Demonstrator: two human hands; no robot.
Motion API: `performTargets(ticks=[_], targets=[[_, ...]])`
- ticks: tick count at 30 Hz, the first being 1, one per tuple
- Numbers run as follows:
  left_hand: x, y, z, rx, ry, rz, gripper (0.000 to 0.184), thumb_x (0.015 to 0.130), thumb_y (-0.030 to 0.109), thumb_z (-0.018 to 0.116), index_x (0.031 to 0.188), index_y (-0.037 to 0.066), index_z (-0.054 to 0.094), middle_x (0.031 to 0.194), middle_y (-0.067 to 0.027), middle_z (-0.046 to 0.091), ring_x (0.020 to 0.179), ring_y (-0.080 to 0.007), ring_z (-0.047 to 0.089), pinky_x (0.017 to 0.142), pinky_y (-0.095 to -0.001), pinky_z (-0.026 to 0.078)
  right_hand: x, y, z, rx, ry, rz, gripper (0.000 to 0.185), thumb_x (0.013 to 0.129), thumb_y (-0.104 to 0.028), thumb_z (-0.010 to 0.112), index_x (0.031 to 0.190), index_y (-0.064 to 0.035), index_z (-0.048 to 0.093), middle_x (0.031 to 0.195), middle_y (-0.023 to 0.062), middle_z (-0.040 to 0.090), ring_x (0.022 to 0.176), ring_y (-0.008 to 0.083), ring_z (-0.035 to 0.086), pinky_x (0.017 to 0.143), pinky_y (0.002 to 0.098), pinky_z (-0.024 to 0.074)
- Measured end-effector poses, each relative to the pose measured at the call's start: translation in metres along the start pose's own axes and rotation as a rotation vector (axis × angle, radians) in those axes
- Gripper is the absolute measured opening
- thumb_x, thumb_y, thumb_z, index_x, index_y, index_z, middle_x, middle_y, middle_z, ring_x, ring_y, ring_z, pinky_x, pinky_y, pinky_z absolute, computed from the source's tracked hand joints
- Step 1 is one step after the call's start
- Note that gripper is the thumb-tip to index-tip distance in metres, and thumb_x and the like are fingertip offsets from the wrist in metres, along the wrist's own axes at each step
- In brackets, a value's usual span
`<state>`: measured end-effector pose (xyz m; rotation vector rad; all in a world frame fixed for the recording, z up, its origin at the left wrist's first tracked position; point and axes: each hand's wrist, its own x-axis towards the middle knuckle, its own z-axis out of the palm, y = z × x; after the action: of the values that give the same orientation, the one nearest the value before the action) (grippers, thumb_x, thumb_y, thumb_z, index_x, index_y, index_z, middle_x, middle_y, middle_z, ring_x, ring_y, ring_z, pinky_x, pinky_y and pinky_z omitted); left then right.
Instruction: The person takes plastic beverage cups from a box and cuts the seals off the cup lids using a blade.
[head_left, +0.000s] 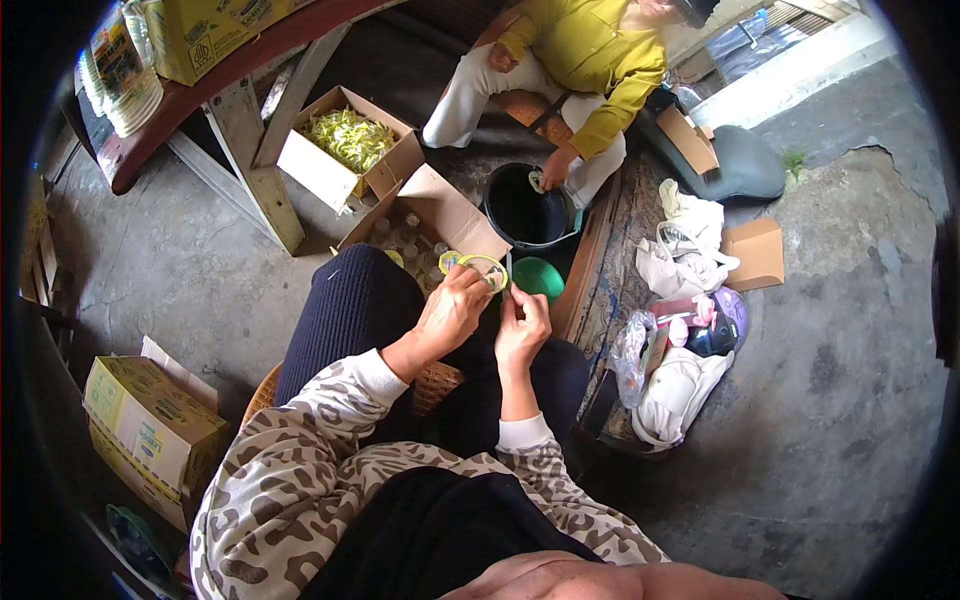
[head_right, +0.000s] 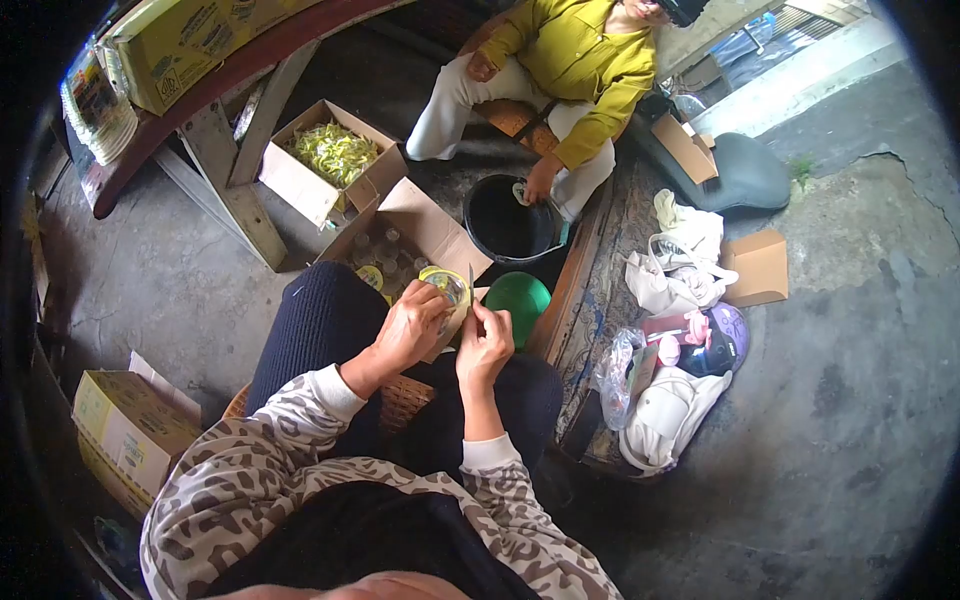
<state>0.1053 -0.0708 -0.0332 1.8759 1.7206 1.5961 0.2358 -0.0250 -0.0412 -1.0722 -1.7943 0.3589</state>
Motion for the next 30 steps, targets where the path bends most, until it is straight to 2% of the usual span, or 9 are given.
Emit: performTargets(ticks=[2, 4, 16, 18, 21, 23, 26, 27, 30], targets=[[0.003, -0.001, -0.005, -0.008, -0.041, -0.098, 0.017, 0.073, -0.005, 0.064, 0.090, -0.001, 0.068, 0.090, -0.0153, 0.064, 0.090, -0.0349, 0.060, 0.079, -0.0411, 0.051, -0.005, -0.002, -0.004, -0.011, -0.002, -0.021, 0.016, 0.079, 0.006, 0.071, 0.092, -0.0019, 0.069, 0.074, 0.0080, 0.056, 0.063, 0.0209, 0.058, 0.056, 0.0327, 0.0463], [0.006, -0.003, -0.007, 0.003, -0.035, -0.102, 0.016, 0.074, -0.005, 0.065, 0.089, -0.002, 0.068, 0.089, -0.0156, 0.064, 0.090, -0.0352, 0.059, 0.079, -0.0412, 0.051, -0.008, -0.005, -0.006, -0.020, 0.003, -0.039, 0.018, 0.078, 0.007, 0.071, 0.093, -0.0026, 0.069, 0.074, 0.0078, 0.055, 0.063, 0.0211, 0.057, 0.056, 0.0331, 0.0466], [0.005, -0.011, -0.002, -0.036, -0.036, -0.061, 0.011, 0.076, -0.001, 0.067, 0.087, -0.001, 0.066, 0.084, -0.0147, 0.062, 0.085, -0.0354, 0.059, 0.075, -0.0419, 0.050, -0.003, -0.008, 0.002, -0.167, -0.009, -0.126, 0.012, 0.079, 0.004, 0.069, 0.089, -0.0037, 0.069, 0.074, 0.0087, 0.053, 0.065, 0.0254, 0.058, 0.059, 0.0376, 0.0478], [0.003, -0.011, -0.001, -0.027, -0.050, -0.069, 0.004, 0.080, 0.003, 0.064, 0.083, 0.000, 0.066, 0.085, -0.0144, 0.061, 0.088, -0.0350, 0.058, 0.078, -0.0421, 0.050, -0.003, -0.008, 0.003, -0.168, -0.006, -0.116, 0.012, 0.079, 0.003, 0.070, 0.089, -0.0037, 0.069, 0.074, 0.0089, 0.052, 0.066, 0.0257, 0.057, 0.060, 0.0384, 0.0475], [0.002, -0.011, 0.000, -0.012, -0.051, -0.059, 0.013, 0.075, -0.001, 0.067, 0.089, -0.001, 0.067, 0.089, -0.0148, 0.064, 0.087, -0.0349, 0.059, 0.078, -0.0405, 0.051, -0.003, -0.007, 0.003, -0.196, -0.026, -0.101, 0.014, 0.079, 0.004, 0.068, 0.091, -0.0024, 0.069, 0.077, 0.0108, 0.056, 0.067, 0.0278, 0.060, 0.062, 0.0373, 0.0487], [0.002, -0.004, -0.003, -0.037, -0.109, -0.023, 0.017, 0.073, -0.003, 0.068, 0.090, -0.001, 0.068, 0.091, -0.0147, 0.065, 0.090, -0.0353, 0.059, 0.080, -0.0410, 0.051, 0.000, -0.004, 0.003, -0.202, -0.018, -0.106, 0.012, 0.078, 0.001, 0.069, 0.089, -0.0024, 0.068, 0.074, 0.0096, 0.052, 0.068, 0.0276, 0.057, 0.060, 0.0396, 0.0465], [-0.001, 0.009, 0.005, -0.136, -0.033, 0.053, 0.022, 0.070, -0.006, 0.067, 0.091, -0.001, 0.068, 0.096, -0.0162, 0.065, 0.093, -0.0363, 0.060, 0.084, -0.0421, 0.051, 0.004, 0.014, 0.001, -0.020, -0.048, 0.113, 0.010, 0.078, 0.001, 0.070, 0.088, -0.0003, 0.068, 0.075, 0.0107, 0.056, 0.066, 0.0253, 0.060, 0.061, 0.0358, 0.0475], [0.001, 0.009, 0.002, -0.150, -0.046, 0.044, 0.027, 0.068, -0.005, 0.068, 0.094, -0.001, 0.066, 0.103, -0.0171, 0.063, 0.098, -0.0365, 0.058, 0.085, -0.0422, 0.051, 0.006, 0.016, 0.000, 0.090, -0.050, 0.212, 0.007, 0.080, 0.001, 0.070, 0.087, 0.0009, 0.068, 0.076, 0.0106, 0.059, 0.064, 0.0232, 0.061, 0.062, 0.0336, 0.0476], [0.009, 0.010, -0.011, -0.128, -0.018, 0.020, 0.038, 0.064, -0.005, 0.071, 0.101, 0.000, 0.062, 0.110, -0.0176, 0.058, 0.105, -0.0367, 0.054, 0.085, -0.0442, 0.050, 0.004, 0.018, -0.008, 0.089, -0.144, 0.160, 0.007, 0.081, 0.000, 0.070, 0.087, 0.0015, 0.067, 0.077, 0.0102, 0.059, 0.065, 0.0222, 0.060, 0.061, 0.0331, 0.0472]])
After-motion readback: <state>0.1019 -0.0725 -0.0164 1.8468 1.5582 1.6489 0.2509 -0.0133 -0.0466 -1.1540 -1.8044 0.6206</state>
